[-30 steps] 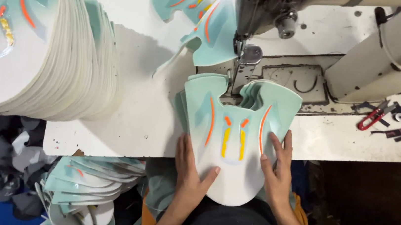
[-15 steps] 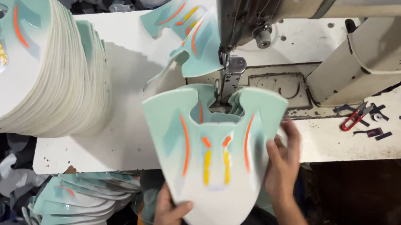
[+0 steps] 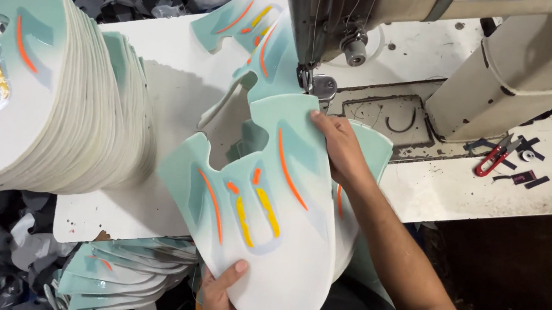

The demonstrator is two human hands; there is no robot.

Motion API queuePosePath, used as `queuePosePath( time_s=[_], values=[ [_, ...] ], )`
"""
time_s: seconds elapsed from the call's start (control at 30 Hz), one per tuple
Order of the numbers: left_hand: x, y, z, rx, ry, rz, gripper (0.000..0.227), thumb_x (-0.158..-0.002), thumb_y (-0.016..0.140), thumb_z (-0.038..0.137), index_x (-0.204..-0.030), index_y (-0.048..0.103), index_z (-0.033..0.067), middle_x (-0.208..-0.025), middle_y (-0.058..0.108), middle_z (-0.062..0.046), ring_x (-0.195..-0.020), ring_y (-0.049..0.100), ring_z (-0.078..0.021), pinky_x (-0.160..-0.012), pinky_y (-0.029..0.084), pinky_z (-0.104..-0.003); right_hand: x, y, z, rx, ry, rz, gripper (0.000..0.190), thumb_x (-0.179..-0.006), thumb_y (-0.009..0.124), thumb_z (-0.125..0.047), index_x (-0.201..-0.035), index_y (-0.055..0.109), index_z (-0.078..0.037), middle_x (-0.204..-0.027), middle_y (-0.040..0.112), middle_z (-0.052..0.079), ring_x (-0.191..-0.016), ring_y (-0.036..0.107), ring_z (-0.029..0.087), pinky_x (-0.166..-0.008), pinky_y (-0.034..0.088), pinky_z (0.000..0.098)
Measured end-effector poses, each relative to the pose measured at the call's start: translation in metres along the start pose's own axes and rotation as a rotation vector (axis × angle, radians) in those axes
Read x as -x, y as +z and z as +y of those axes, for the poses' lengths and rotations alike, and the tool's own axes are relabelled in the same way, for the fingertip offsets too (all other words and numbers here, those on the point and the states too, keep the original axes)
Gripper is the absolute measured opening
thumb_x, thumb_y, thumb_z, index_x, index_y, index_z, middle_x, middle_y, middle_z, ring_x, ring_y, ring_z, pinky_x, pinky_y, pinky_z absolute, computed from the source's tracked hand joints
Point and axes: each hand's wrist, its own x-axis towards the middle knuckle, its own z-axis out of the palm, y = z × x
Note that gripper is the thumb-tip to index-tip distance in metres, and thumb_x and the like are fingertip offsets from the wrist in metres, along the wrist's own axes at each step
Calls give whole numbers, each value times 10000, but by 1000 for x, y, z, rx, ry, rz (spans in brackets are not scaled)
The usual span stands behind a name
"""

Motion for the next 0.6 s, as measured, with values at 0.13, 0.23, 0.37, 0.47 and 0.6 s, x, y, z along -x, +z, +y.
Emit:
queuePosePath(
  time_s=[0.13, 0.23, 0.37, 0.47, 0.6],
  values=[
    [-4, 15, 8, -11, -14, 52, 719, -761, 665, 65, -1442, 448, -14, -1248, 653, -207, -1109, 667, -346, -916, 562, -465, -11, 5, -4, -33, -4, -27, 423, -1022, 571, -354, -930, 714, 33, -776, 708, 41, -598, 621, 77, -532, 512, 265],
    [-9, 7, 5, 26, 15, 27, 685, -799, 668, 53, -1441, 451, -48, -1260, 641, -210, -1129, 659, -326, -927, 556, -441, -16, 8, -7, 1, -28, -12, 423, -1031, 572, -342, -918, 712, 41, -769, 701, 48, -594, 625, 85, -523, 506, 273],
    [-20, 0, -1, -356, 306, -30, 495, -899, 678, 36, -1361, 536, -71, -1296, 619, -196, -1158, 650, -290, -942, 556, -430, -14, -7, -10, 146, -134, -55, 429, -1085, 547, -330, -970, 734, 39, -819, 705, 36, -668, 614, 71, -602, 511, 262],
    [-31, 12, 7, -66, 127, 73, 524, -835, 705, 16, -1330, 548, -59, -1211, 658, -180, -1089, 657, -276, -907, 541, -425, 3, -55, -31, 625, -404, 40, 292, -1035, 543, -202, -1041, 748, 6, -956, 737, 71, -839, 662, 128, -745, 534, 312],
    [-39, 16, 11, -69, 98, 75, 549, -820, 711, 21, -1339, 557, -70, -1220, 672, -169, -1100, 661, -264, -935, 526, -405, 44, -105, -113, 792, -1249, 634, 355, -1185, 498, -187, -1498, 398, -52, -1363, 617, 158, -1212, 657, 265, -922, 629, 365]
  ],
)
